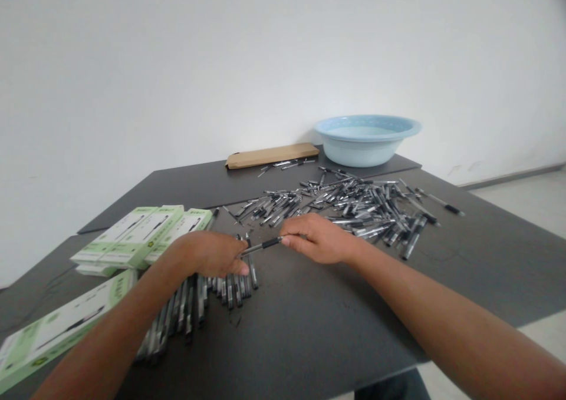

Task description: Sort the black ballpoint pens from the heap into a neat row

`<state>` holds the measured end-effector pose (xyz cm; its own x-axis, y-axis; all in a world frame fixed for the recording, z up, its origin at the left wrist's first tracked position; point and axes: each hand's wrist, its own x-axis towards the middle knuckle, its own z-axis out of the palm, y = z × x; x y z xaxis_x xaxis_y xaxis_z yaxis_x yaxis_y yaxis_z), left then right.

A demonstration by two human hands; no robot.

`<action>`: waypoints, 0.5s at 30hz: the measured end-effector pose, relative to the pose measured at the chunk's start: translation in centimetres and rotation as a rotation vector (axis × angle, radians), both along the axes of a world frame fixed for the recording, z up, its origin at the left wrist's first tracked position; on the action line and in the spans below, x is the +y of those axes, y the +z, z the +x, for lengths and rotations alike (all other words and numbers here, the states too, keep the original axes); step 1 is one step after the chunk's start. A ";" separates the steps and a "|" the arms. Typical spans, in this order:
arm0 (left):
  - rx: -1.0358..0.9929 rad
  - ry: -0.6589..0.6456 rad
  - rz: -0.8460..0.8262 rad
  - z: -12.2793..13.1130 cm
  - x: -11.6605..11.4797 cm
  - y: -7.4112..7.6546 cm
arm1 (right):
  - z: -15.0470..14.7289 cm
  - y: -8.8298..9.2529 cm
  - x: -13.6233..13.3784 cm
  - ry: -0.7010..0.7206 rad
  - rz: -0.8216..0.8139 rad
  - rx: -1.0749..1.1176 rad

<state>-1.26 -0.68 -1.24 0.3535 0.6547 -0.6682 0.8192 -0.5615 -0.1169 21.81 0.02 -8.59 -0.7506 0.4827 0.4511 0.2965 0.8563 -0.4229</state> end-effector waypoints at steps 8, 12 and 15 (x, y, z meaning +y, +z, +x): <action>-0.014 0.035 -0.018 -0.3 0.1 0.3 | 1.5 0.4 0.7 -0.135 -0.103 -0.056; -0.034 0.026 0.026 -0.6 0.0 0.3 | 4.0 0.2 3.5 -0.762 -0.020 -0.100; -0.028 -0.009 0.058 -0.8 -0.1 0.0 | 5.3 -0.5 5.4 -1.031 -0.056 -0.321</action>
